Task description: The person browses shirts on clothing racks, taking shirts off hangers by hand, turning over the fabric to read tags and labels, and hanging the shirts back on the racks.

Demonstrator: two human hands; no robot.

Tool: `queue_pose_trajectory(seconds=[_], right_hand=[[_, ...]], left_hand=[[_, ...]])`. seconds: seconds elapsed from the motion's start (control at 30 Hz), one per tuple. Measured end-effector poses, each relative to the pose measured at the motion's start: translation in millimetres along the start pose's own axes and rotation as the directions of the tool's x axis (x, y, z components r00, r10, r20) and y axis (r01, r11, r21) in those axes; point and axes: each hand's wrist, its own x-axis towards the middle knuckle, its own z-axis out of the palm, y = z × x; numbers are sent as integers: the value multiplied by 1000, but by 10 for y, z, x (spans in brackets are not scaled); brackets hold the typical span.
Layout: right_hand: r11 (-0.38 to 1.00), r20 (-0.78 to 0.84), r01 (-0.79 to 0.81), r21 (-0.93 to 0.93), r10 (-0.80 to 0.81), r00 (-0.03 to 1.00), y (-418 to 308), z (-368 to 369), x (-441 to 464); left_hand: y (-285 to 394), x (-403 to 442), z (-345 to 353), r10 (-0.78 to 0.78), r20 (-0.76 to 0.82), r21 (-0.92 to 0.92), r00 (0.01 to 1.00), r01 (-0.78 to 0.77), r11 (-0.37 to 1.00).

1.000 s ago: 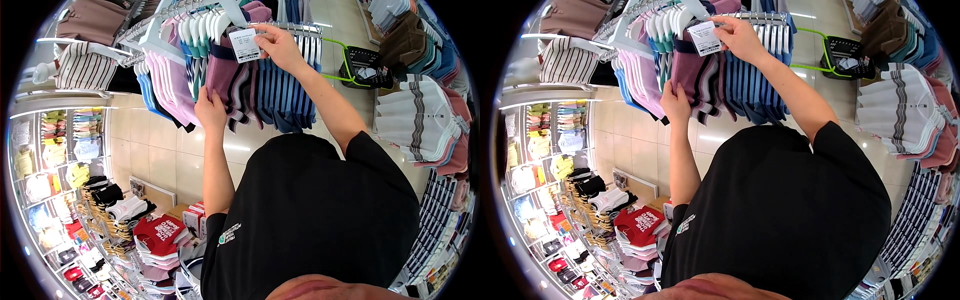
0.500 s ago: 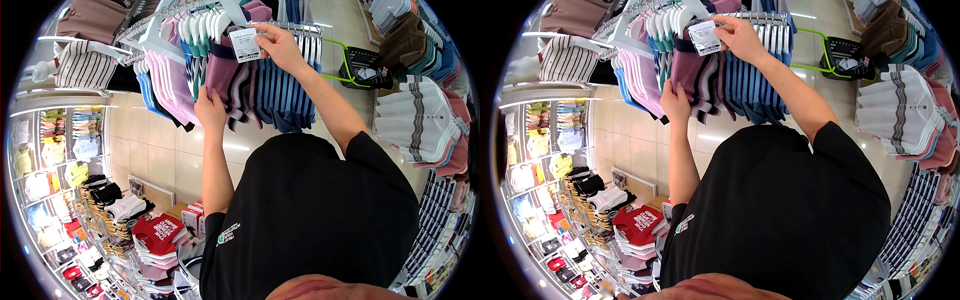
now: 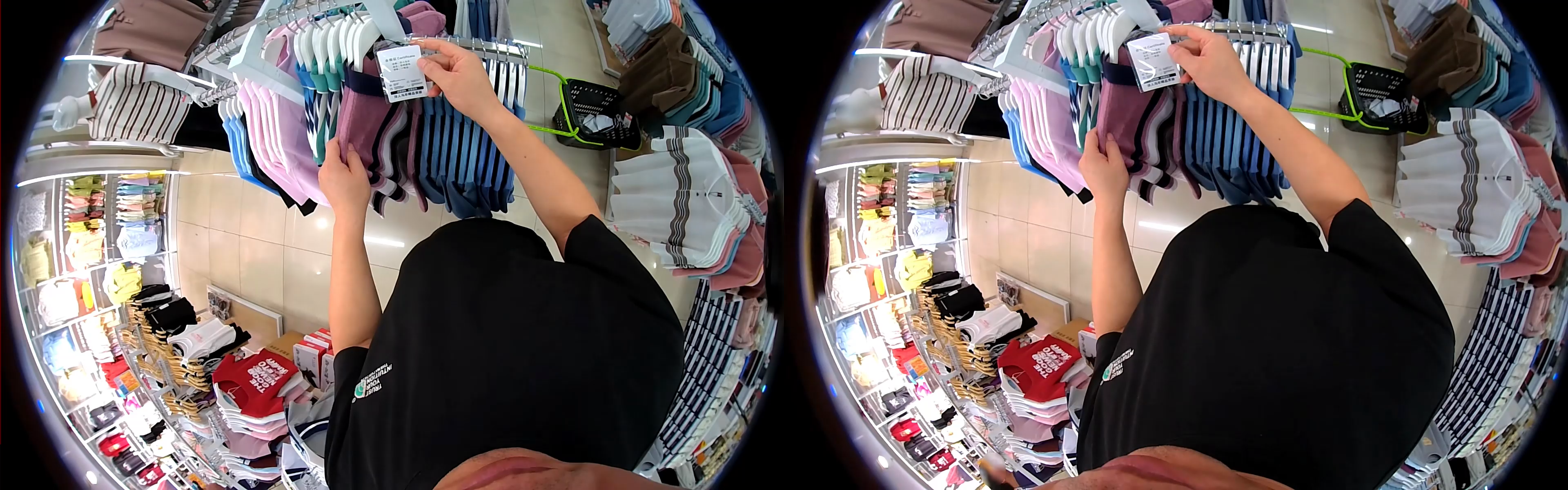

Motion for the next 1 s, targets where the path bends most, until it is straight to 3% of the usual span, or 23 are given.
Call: queue_pose_trajectory(seconds=[0.23, 0.53, 0.6, 1.0], right_hand=[[1000, -25, 12, -21, -12, 1000, 28, 6, 8], [1000, -37, 18, -9, -18, 999, 39, -2, 21], [1000, -41, 8, -7, -8, 999, 20, 2, 19], [999, -59, 35, 25, -33, 998, 73, 36, 16]], left_hand=[[33, -3, -9, -26, 10, -10, 1000, 26, 1000], [-85, -4, 53, 57, -38, 34, 998, -55, 998], [-17, -14, 28, -62, 6, 30, 998, 61, 998], [-70, -21, 57, -64, -2, 62, 998, 64, 996]])
